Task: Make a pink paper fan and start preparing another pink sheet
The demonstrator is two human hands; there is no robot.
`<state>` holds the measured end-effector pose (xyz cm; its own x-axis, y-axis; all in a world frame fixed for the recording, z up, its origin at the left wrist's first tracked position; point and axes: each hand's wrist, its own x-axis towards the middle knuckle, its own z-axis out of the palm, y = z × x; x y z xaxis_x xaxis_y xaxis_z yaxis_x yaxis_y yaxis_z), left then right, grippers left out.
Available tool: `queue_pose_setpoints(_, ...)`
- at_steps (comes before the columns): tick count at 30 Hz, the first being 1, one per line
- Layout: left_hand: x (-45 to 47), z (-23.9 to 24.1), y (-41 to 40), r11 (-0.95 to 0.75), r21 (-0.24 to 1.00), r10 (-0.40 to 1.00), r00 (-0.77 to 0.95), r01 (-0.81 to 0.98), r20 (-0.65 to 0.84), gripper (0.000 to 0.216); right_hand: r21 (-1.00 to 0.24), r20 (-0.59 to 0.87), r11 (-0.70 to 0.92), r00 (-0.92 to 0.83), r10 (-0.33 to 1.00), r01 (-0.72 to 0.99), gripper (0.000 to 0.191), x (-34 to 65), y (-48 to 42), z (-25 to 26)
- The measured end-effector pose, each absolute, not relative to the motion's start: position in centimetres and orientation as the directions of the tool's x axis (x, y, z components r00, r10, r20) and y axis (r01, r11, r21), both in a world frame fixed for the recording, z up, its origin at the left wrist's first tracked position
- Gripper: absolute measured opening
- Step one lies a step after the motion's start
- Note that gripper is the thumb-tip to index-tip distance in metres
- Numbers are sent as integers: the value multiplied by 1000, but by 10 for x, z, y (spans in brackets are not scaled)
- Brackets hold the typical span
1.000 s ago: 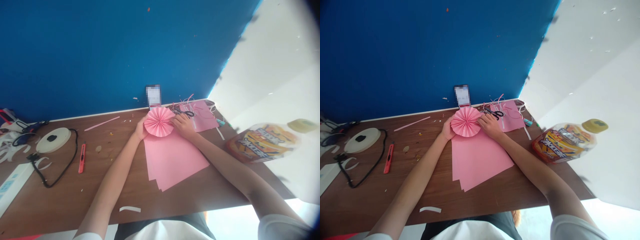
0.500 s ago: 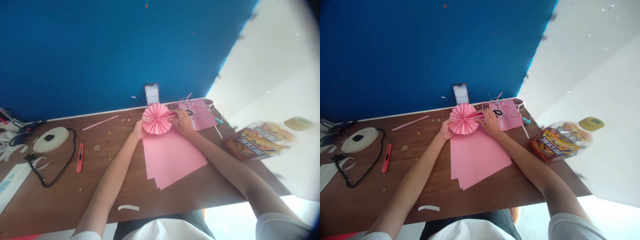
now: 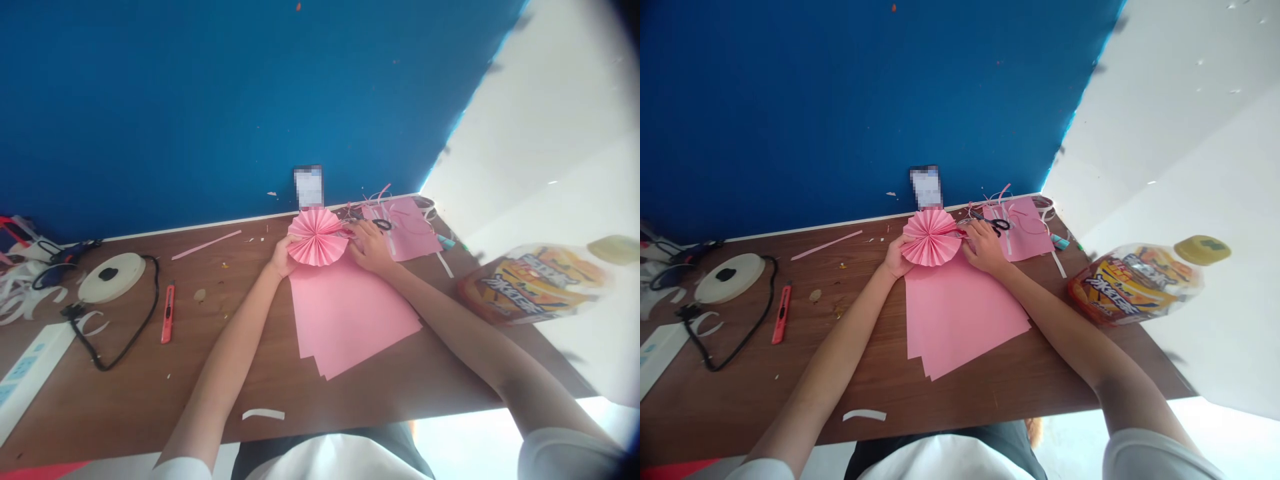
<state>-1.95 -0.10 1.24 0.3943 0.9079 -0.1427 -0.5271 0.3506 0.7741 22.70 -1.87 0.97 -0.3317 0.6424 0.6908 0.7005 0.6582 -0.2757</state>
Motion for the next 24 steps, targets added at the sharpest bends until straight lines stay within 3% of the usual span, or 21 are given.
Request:
queue_pose_setpoints(7, -43, 5, 8, 376, 809, 883, 440, -452, -164, 38, -295, 617, 728, -458, 640, 619, 54, 227, -22, 12)
queue_pose_setpoints(16, -47, 2, 10, 381, 826, 869, 466, -415, -166, 42, -333, 562, 739, -506, 655, 586, 42, 227, -25, 10)
queue_pose_setpoints(20, -52, 3, 10, 381, 842, 855, 492, -383, -163, 44, -474, 524, 720, -495, 694, 507, 46, 226, -26, 7)
queue_pose_setpoints(24, -55, 2, 11, 384, 849, 845, 509, -362, -166, 46, -600, 495, 679, -470, 730, 423, 38, 227, -22, 3)
